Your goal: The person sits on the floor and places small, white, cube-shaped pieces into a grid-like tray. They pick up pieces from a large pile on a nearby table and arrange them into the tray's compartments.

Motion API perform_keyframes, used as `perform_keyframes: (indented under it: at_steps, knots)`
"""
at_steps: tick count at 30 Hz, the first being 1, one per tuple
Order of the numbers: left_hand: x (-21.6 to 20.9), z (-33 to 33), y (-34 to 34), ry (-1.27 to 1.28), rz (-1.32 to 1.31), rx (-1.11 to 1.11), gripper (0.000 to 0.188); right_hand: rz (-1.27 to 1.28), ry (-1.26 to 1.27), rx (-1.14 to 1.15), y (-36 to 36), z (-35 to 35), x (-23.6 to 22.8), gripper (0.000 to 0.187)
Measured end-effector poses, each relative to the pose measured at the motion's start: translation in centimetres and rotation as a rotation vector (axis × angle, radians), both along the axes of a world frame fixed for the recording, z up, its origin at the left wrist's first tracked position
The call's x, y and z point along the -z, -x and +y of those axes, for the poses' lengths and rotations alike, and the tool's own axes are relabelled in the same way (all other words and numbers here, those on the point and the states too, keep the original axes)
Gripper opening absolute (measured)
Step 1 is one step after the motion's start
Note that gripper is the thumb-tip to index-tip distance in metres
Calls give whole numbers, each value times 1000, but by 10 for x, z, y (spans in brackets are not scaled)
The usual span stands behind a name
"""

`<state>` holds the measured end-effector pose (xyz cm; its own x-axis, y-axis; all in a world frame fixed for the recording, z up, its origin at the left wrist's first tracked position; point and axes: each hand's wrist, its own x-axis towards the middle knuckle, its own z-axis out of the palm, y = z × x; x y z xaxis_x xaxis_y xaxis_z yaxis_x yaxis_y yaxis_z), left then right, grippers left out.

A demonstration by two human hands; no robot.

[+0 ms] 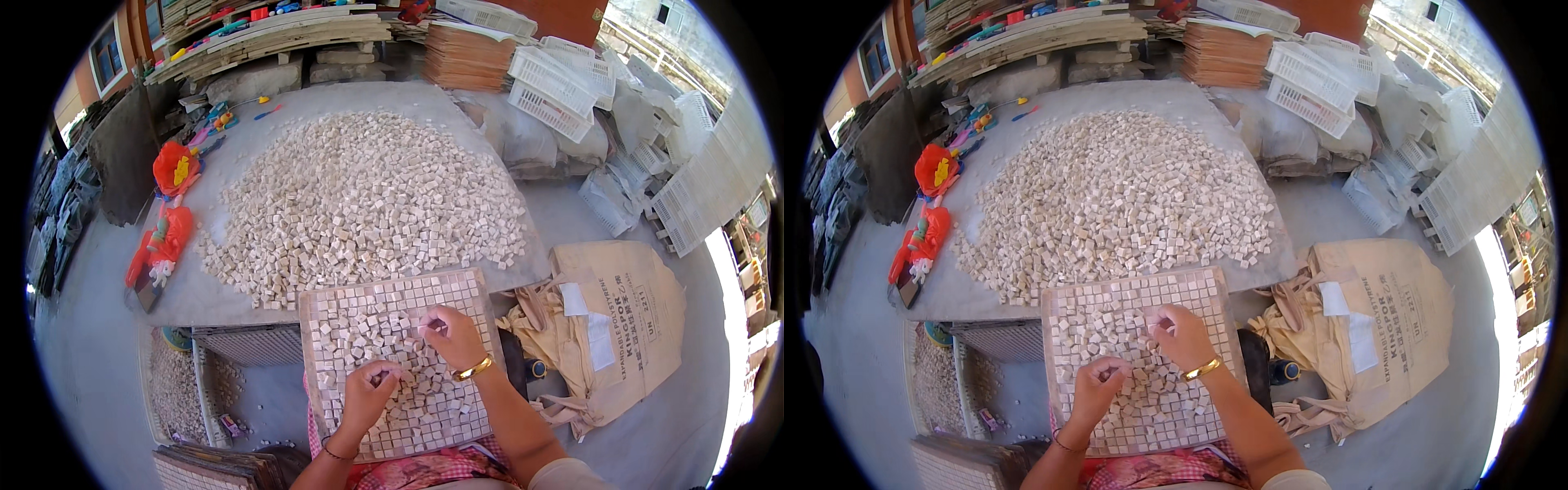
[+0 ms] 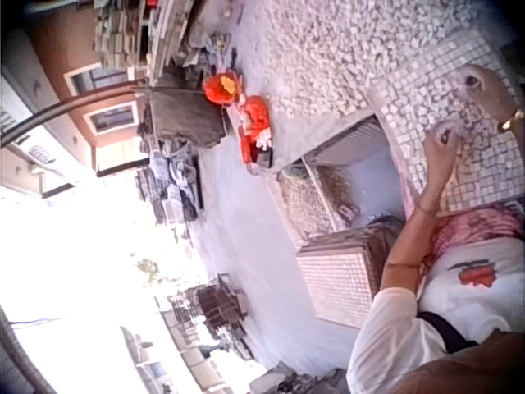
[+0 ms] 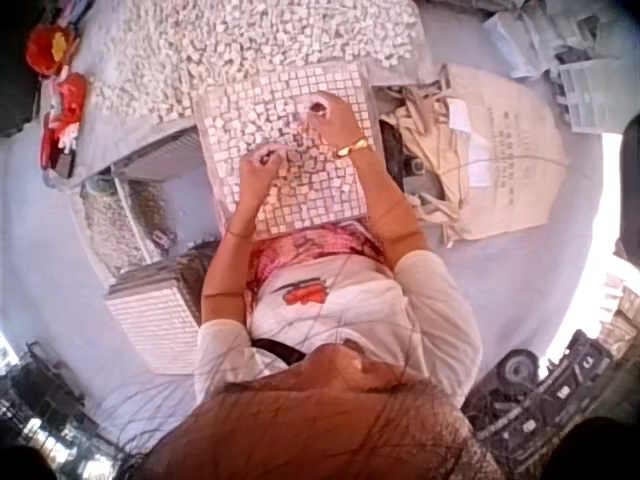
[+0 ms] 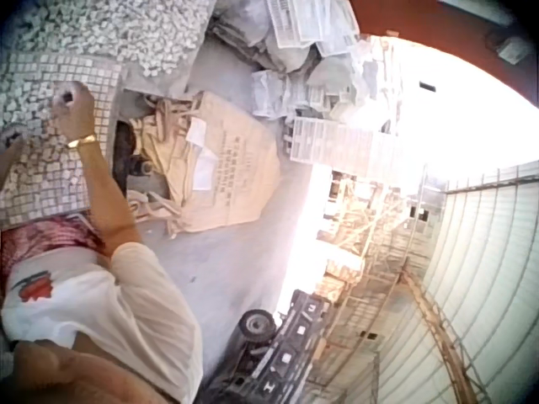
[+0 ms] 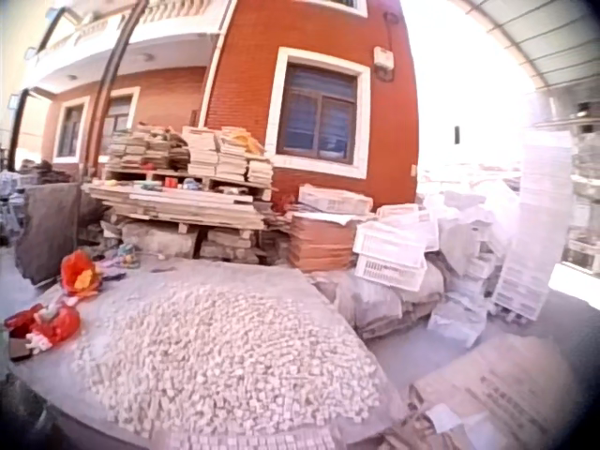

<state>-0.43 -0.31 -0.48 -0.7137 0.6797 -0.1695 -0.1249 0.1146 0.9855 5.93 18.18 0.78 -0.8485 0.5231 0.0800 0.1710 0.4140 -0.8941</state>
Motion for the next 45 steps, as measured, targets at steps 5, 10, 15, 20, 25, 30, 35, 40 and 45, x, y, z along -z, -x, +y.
perform_keyframes:
  at_steps: [5,10,15,20,25,30,35,40,45]
  knots:
    - [4,28,8,146,691,69,11,66,626,-46,-46,21,-7,14]
    - [5,53,16,247,1164,207,12,19,313,-94,-82,19,5,18]
    - [-2,63,27,251,1163,195,19,6,298,-41,-93,10,6,16]
    - [-3,53,24,254,1097,276,21,56,191,-35,-92,8,1,14]
    - [-3,58,20,227,1053,171,20,55,182,-28,-97,9,2,13]
    - [-1,73,27,285,1089,207,16,65,172,-28,-99,9,4,13]
    - [1,78,35,225,867,238,11,88,204,-33,-101,11,6,13]
    - [-32,70,42,-116,-562,224,10,130,261,-18,-102,11,12,9]
    - [-22,61,35,259,34,281,11,118,241,-37,-102,11,11,10]
